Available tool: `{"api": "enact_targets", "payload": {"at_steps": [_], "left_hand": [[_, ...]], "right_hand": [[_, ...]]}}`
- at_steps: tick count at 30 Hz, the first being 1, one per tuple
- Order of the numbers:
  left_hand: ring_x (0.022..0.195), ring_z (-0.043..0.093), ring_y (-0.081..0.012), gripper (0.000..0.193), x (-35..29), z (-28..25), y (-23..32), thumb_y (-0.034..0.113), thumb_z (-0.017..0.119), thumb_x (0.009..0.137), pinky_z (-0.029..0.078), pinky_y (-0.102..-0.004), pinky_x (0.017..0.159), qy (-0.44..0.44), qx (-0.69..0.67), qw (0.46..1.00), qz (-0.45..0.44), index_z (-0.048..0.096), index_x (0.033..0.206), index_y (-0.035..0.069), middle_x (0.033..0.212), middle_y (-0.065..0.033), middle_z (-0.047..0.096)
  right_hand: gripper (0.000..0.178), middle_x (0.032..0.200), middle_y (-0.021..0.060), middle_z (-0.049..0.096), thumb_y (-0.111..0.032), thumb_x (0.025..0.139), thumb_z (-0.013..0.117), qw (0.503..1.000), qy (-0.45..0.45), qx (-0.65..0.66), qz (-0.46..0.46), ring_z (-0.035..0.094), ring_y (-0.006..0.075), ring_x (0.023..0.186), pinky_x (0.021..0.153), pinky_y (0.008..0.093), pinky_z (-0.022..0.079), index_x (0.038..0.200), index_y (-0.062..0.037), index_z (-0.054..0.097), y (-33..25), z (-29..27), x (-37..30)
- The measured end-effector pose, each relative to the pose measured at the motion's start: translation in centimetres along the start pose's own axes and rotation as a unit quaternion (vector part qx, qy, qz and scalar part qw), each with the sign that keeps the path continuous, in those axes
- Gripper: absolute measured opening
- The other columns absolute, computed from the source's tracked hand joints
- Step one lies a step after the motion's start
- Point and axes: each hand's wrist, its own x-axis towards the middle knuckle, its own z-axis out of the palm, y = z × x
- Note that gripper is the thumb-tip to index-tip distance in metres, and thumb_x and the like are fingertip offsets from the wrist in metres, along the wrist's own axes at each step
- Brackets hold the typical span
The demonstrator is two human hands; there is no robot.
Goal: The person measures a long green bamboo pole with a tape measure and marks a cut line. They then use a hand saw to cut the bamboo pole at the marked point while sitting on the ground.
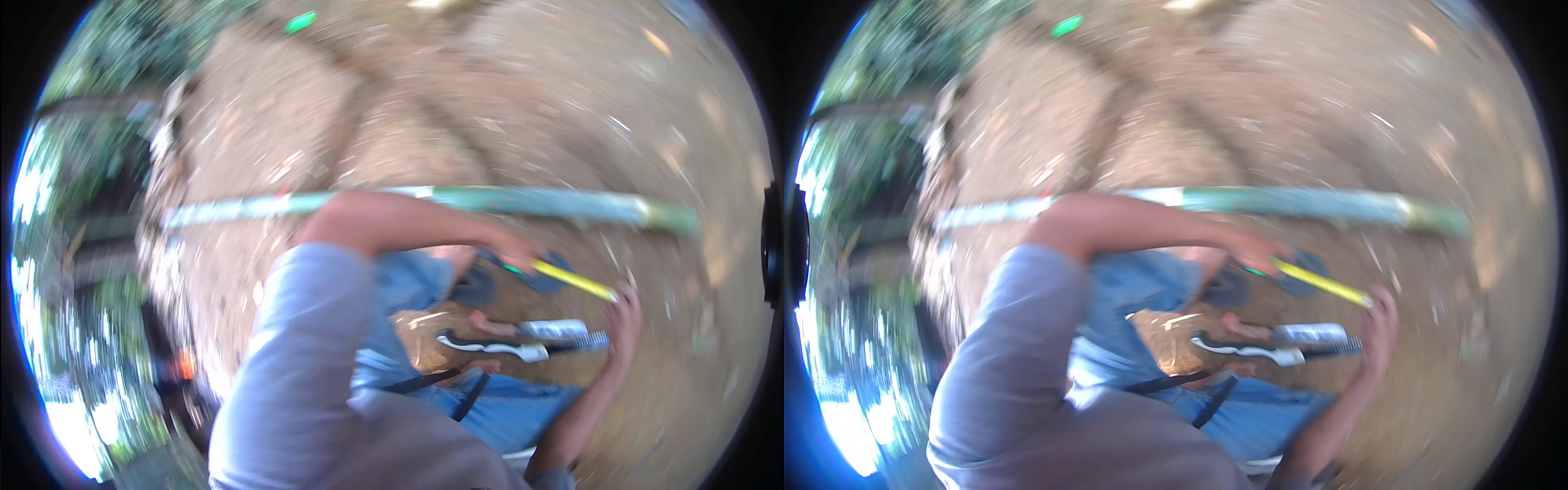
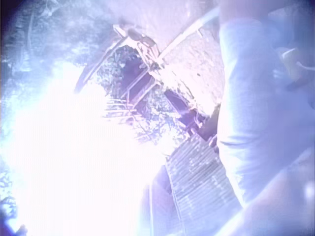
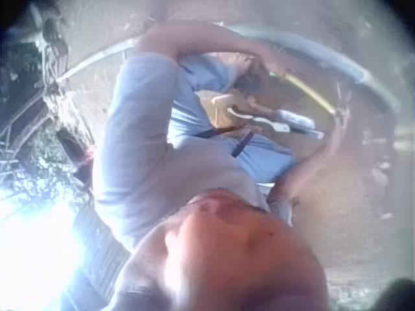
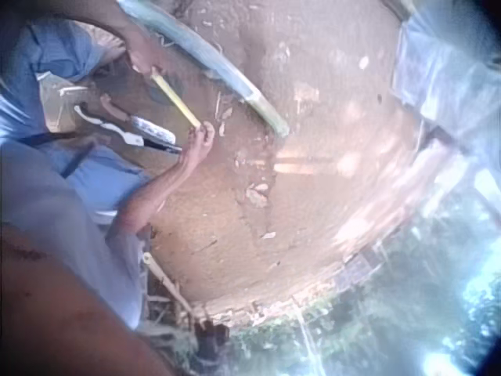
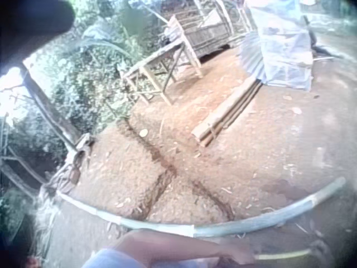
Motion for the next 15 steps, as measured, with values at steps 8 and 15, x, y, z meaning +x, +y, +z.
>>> {"api": "enact_targets", "payload": {"at_steps": [8, 15], "left_hand": [[0.085, 0.062, -0.0272, 0.033, 2.1, 4.2, -4.0, 0.029, 0.059, 0.089, 0.049, -0.0463, 0.076, -0.052, -0.041, 0.985, -0.159, 0.069, 0.105, 0.002, 0.097, -0.0123, 0.067], [0.080, 0.065, -0.0173, 0.031, -1.7, 1.5, -4.0, 0.031, 0.056, 0.100, 0.053, -0.0379, 0.070, -0.041, -0.178, 0.970, -0.157, 0.075, 0.099, 0.007, 0.091, -0.0074, 0.069]], "right_hand": [[0.049, 0.112, 0.0061, 0.060, -0.022, 0.096, 0.064, 0.984, 0.003, 0.165, -0.064, 0.056, 0.0177, 0.101, 0.092, 0.0331, 0.045, 0.139, -0.0012, 0.049, 0.5, -6.2, 5.9], [0.052, 0.121, 0.0105, 0.057, -0.024, 0.100, 0.059, 0.961, 0.008, 0.244, -0.127, 0.055, 0.0213, 0.111, 0.103, 0.0367, 0.044, 0.144, -0.0010, 0.044, -0.2, -12.0, 7.0]]}}
